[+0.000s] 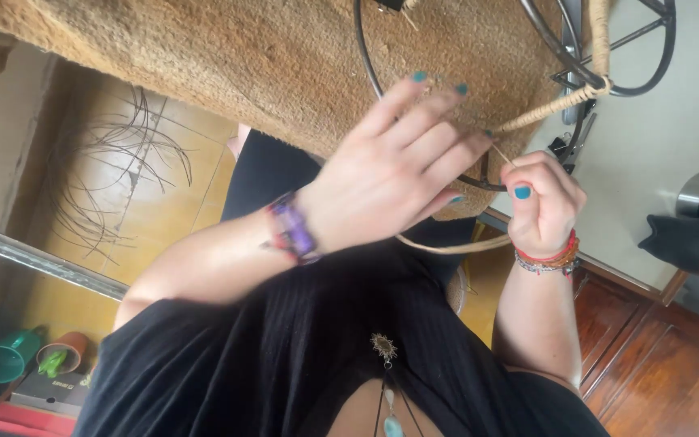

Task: Wrapping twine or cord around a circular metal frame to create a decorative object.

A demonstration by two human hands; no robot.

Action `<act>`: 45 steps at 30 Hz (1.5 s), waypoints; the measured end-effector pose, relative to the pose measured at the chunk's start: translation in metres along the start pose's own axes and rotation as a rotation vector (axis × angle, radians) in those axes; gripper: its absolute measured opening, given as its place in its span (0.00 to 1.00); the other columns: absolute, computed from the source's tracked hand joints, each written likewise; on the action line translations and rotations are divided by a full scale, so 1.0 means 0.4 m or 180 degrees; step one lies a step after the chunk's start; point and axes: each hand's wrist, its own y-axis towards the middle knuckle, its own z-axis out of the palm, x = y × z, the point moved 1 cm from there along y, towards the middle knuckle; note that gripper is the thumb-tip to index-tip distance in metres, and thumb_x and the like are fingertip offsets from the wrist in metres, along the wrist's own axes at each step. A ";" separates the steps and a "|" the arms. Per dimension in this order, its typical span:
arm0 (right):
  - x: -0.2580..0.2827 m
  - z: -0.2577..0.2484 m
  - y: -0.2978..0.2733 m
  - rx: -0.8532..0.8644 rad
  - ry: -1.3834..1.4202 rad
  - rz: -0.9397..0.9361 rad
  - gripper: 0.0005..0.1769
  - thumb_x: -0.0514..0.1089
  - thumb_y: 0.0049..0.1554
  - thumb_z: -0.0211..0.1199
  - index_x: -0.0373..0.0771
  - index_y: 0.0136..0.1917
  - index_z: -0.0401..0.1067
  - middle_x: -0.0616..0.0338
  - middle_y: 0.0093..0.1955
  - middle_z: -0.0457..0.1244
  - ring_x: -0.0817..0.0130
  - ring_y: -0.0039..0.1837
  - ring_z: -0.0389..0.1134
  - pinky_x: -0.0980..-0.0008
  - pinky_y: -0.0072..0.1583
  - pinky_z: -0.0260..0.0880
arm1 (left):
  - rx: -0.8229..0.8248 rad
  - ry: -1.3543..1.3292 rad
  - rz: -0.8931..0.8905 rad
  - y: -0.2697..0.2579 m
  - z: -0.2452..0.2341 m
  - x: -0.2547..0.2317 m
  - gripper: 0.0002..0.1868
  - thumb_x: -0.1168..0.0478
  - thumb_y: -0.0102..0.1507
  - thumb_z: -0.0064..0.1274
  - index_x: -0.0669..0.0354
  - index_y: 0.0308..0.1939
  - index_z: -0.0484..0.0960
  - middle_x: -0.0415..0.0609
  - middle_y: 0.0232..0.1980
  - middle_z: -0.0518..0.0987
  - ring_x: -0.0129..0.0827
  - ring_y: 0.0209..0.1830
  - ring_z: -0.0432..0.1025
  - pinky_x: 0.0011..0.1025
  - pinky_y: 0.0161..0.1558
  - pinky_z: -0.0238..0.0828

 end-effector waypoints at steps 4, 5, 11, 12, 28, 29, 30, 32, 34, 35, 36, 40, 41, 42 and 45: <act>0.012 -0.022 0.022 0.0145 -0.0228 -0.0477 0.29 0.49 0.72 0.38 0.27 0.36 0.61 0.39 0.40 0.62 0.48 0.39 0.60 0.57 0.45 0.60 | 0.0050 0.0055 0.0183 0.030 0.113 0.016 0.17 0.46 0.70 0.45 0.48 0.32 0.76 0.37 0.28 0.75 0.36 0.23 0.70 0.34 0.45 0.59; 0.015 -0.030 0.027 0.0356 -0.0248 -0.0648 0.29 0.51 0.71 0.36 0.29 0.36 0.60 0.40 0.41 0.63 0.47 0.38 0.58 0.55 0.44 0.58 | 0.0038 -0.0066 0.0094 0.030 0.117 0.019 0.25 0.37 0.71 0.40 0.47 0.29 0.75 0.37 0.26 0.75 0.35 0.22 0.70 0.33 0.41 0.57; -0.139 -0.107 0.022 0.1718 -0.0500 -0.0350 0.13 0.28 0.64 0.49 0.32 0.52 0.75 0.50 0.48 0.67 0.56 0.53 0.66 0.54 0.60 0.67 | 0.0416 -0.0253 0.0009 0.011 0.098 0.047 0.23 0.39 0.70 0.43 0.54 0.45 0.75 0.41 0.25 0.75 0.43 0.20 0.71 0.37 0.41 0.62; -0.168 -0.107 0.038 0.1708 -0.0501 -0.0339 0.13 0.28 0.64 0.49 0.32 0.52 0.75 0.50 0.48 0.67 0.56 0.53 0.66 0.54 0.60 0.67 | 0.0425 -0.0258 0.0020 0.017 0.089 0.045 0.23 0.39 0.70 0.43 0.54 0.45 0.75 0.41 0.25 0.75 0.43 0.20 0.71 0.37 0.41 0.62; -0.222 0.060 0.242 0.2435 0.0808 -0.0149 0.18 0.41 0.69 0.50 0.31 0.67 0.72 0.52 0.52 0.59 0.64 0.53 0.63 0.68 0.56 0.64 | 0.1814 0.0117 -0.0876 0.089 0.100 0.045 0.17 0.63 0.69 0.35 0.52 0.61 0.69 0.37 0.14 0.69 0.36 0.08 0.69 0.37 0.10 0.64; -0.210 0.053 0.246 0.2308 0.0777 -0.0349 0.24 0.49 0.70 0.47 0.31 0.69 0.71 0.51 0.52 0.59 0.62 0.52 0.64 0.63 0.58 0.68 | 0.1580 0.0232 -0.0878 0.087 0.113 0.047 0.10 0.63 0.69 0.36 0.59 0.51 0.70 0.39 0.15 0.73 0.39 0.09 0.71 0.39 0.11 0.64; -0.194 0.040 0.240 0.2315 0.0776 -0.0348 0.24 0.49 0.70 0.47 0.31 0.69 0.71 0.51 0.52 0.59 0.62 0.52 0.64 0.63 0.58 0.68 | 0.1577 0.0228 -0.0883 0.079 0.122 0.047 0.10 0.63 0.69 0.36 0.59 0.51 0.70 0.39 0.15 0.73 0.39 0.09 0.71 0.39 0.11 0.64; -0.166 0.015 0.226 0.2289 0.0172 -0.0130 0.38 0.16 0.56 0.42 0.35 0.75 0.65 0.41 0.69 0.57 0.47 0.72 0.60 0.54 0.74 0.60 | 0.1273 0.0292 -0.0689 0.064 0.139 0.046 0.11 0.62 0.67 0.43 0.57 0.50 0.78 0.40 0.20 0.78 0.42 0.16 0.77 0.41 0.16 0.70; -0.095 -0.036 0.198 0.2122 -0.0073 -0.0037 0.34 0.16 0.55 0.41 0.31 0.71 0.68 0.39 0.73 0.55 0.45 0.72 0.61 0.50 0.76 0.59 | 0.1209 0.0120 -0.0795 0.061 0.127 0.052 0.09 0.55 0.67 0.47 0.53 0.41 0.79 0.42 0.20 0.78 0.46 0.17 0.77 0.44 0.18 0.71; -0.060 -0.063 0.185 0.1947 -0.0318 0.0046 0.32 0.17 0.55 0.39 0.26 0.66 0.71 0.37 0.77 0.53 0.43 0.71 0.62 0.46 0.77 0.58 | 0.1141 -0.0043 -0.0900 0.060 0.121 0.056 0.15 0.48 0.67 0.51 0.49 0.31 0.81 0.44 0.20 0.79 0.49 0.18 0.77 0.47 0.19 0.71; -0.005 -0.078 0.160 0.1959 -0.0332 0.0043 0.32 0.17 0.55 0.39 0.26 0.66 0.71 0.37 0.77 0.53 0.43 0.71 0.62 0.46 0.77 0.58 | 0.1126 -0.0052 -0.0903 0.063 0.118 0.055 0.15 0.48 0.67 0.51 0.49 0.31 0.81 0.44 0.20 0.79 0.49 0.18 0.77 0.47 0.19 0.71; 0.159 -0.072 0.067 0.0337 -0.1355 0.0004 0.23 0.17 0.54 0.46 0.27 0.54 0.77 0.36 0.65 0.62 0.40 0.66 0.64 0.47 0.68 0.65 | 0.1207 -0.0101 -0.1024 0.074 0.113 0.050 0.23 0.50 0.69 0.49 0.53 0.20 0.79 0.43 0.18 0.76 0.44 0.16 0.74 0.43 0.20 0.71; 0.188 -0.052 0.041 -0.0307 -0.1300 -0.0151 0.19 0.17 0.56 0.46 0.27 0.47 0.77 0.38 0.56 0.66 0.42 0.57 0.68 0.48 0.58 0.70 | 0.1152 -0.0016 -0.1046 0.077 0.115 0.046 0.22 0.49 0.68 0.49 0.53 0.21 0.80 0.46 0.20 0.79 0.50 0.18 0.76 0.47 0.21 0.72; 0.183 -0.035 0.037 -0.0324 -0.1308 -0.0131 0.19 0.17 0.56 0.46 0.27 0.47 0.77 0.38 0.56 0.66 0.42 0.57 0.68 0.48 0.58 0.70 | 0.1165 -0.0019 -0.1024 0.080 0.114 0.044 0.22 0.49 0.68 0.49 0.53 0.21 0.80 0.46 0.20 0.79 0.50 0.18 0.76 0.47 0.21 0.72; 0.122 0.029 0.005 0.0646 -0.1466 0.0156 0.23 0.49 0.67 0.61 0.29 0.67 0.70 0.48 0.59 0.68 0.49 0.57 0.68 0.54 0.63 0.64 | 0.1106 -0.0003 -0.1023 0.076 0.106 0.046 0.18 0.52 0.63 0.51 0.51 0.20 0.80 0.47 0.19 0.78 0.49 0.15 0.74 0.46 0.18 0.68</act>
